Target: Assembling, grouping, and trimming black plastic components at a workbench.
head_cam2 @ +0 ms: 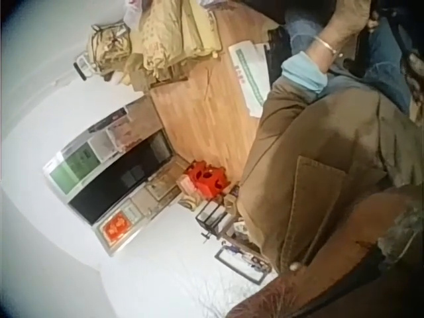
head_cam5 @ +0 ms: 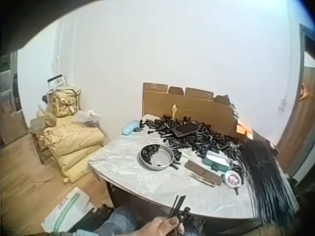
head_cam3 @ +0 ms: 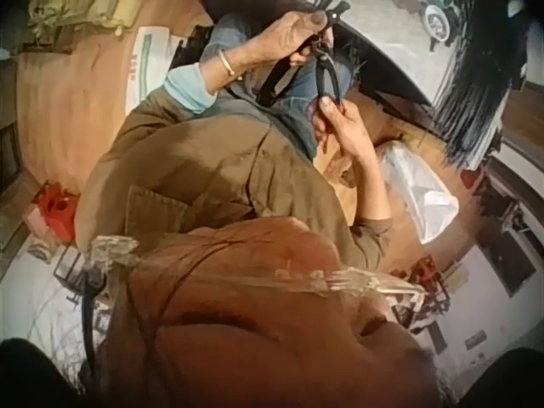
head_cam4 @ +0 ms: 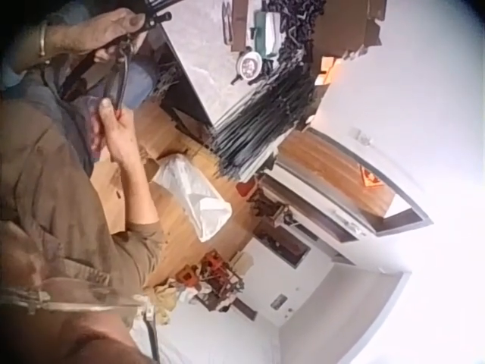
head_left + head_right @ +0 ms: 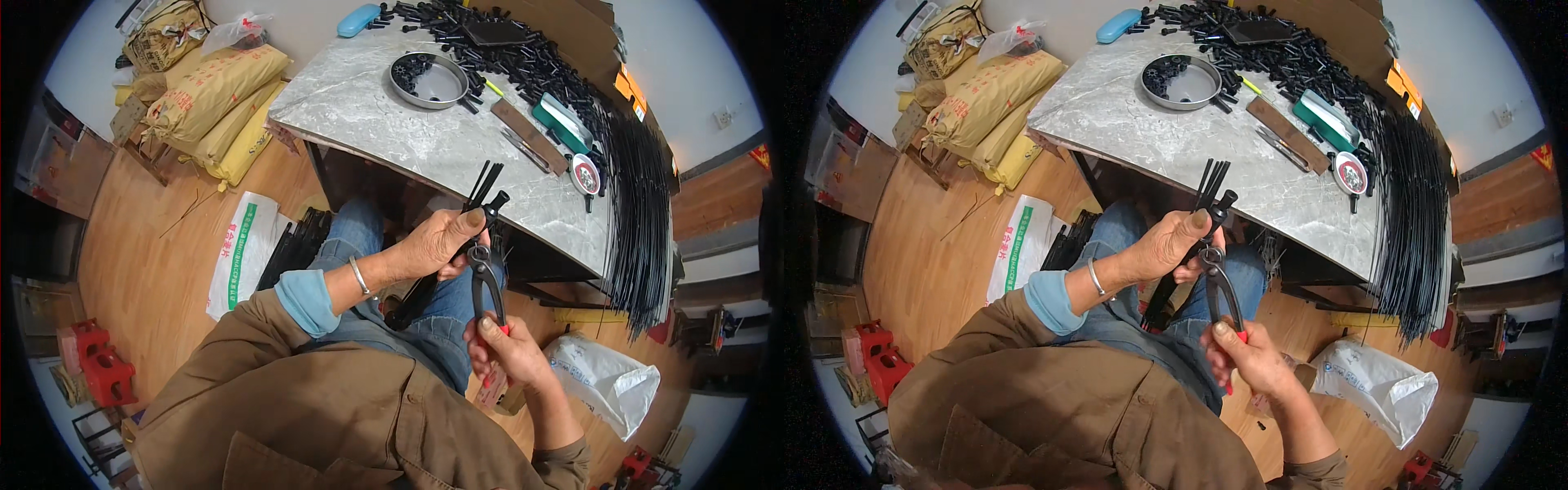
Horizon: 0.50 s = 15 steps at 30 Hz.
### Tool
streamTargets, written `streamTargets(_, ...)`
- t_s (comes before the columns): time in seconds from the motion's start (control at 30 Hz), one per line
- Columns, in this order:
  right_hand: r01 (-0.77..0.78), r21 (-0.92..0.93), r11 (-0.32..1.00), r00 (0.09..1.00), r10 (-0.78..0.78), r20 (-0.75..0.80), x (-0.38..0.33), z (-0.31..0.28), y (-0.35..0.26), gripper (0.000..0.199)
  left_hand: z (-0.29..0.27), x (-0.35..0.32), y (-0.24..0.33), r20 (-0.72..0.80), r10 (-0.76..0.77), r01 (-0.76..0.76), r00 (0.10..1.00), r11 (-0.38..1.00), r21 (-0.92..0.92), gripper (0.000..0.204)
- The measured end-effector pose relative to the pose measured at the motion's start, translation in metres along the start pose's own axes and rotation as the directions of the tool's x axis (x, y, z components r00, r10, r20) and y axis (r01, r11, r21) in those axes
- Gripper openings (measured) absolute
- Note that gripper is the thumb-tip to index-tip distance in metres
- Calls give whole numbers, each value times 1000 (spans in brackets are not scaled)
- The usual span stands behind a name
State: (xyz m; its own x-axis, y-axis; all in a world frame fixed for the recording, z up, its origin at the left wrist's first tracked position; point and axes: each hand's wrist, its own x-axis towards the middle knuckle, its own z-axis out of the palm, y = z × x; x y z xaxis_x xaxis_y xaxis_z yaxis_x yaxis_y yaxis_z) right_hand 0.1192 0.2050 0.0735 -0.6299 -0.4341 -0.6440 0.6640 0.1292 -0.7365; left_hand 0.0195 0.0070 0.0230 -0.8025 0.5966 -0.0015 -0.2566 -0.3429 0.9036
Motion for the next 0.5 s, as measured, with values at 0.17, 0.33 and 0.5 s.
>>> streamTargets(0.17, -128, 205, 970, 991, 120, 52, 0, 12, -1, 42, -2, 1, 3, -18, -8, 9, 1000, 1000, 15, 66)
streamTargets(0.33, 31, -65, 997, 996, -37, -80, -3, 1, -4, 32, -10, 10, -1, -121, -10, 9, 993, 1000, -14, 64)
streamTargets(0.5, 44, -990, 131, 334, -936, -109, 22, -75, -17, 18, -6, 15, -1, -97, -55, 52, 994, 998, -33, 65)
